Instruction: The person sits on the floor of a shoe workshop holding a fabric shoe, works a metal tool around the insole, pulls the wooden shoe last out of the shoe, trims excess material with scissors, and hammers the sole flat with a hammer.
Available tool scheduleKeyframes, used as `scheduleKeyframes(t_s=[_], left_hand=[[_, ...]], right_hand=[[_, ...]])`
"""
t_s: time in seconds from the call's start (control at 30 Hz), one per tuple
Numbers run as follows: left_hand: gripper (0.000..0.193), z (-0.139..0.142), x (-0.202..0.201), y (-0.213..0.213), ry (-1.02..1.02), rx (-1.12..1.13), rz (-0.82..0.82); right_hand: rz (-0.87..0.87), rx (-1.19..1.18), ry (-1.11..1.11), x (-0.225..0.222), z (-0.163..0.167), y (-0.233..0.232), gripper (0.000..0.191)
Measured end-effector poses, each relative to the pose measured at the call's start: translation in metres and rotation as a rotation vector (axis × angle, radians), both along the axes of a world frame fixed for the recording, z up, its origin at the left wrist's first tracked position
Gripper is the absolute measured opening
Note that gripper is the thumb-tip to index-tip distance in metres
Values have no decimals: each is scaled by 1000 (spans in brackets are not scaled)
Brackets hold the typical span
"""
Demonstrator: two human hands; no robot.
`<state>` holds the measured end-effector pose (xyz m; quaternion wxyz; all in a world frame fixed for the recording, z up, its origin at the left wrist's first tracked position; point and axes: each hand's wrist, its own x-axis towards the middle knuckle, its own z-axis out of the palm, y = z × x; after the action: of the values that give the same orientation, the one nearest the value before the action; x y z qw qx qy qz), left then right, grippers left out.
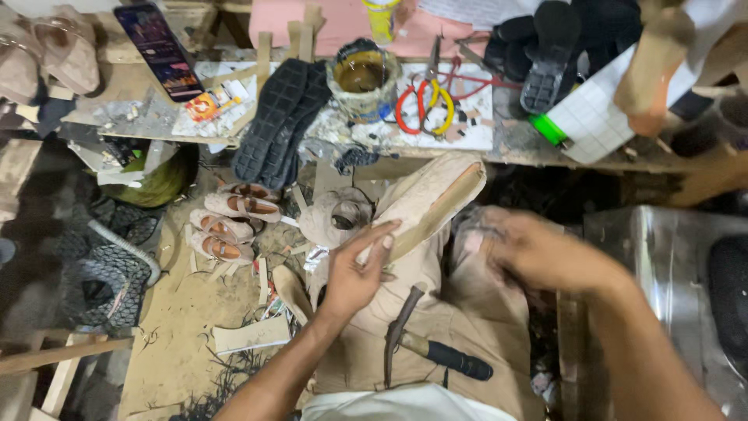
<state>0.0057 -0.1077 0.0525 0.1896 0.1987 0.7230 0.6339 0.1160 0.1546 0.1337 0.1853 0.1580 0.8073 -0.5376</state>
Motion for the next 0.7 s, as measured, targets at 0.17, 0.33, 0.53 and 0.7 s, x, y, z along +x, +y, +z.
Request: scheduleKeyframes(t_s=[0.17,0.33,0.53,0.7], left_hand=[[44,81,-38,-4,406,-78,132],[73,156,-49,-6,281,-336,167],[58,132,-64,57,319,311,186],[44,115,-75,76,21,480,-204]], right_hand=[[-239,625,691,-89,-41,51,48],[-222,941,549,-157,-70,68,52],[-278,746,963,-152,-31,34,42],[-215,-425,503,-90,5,-9,58]])
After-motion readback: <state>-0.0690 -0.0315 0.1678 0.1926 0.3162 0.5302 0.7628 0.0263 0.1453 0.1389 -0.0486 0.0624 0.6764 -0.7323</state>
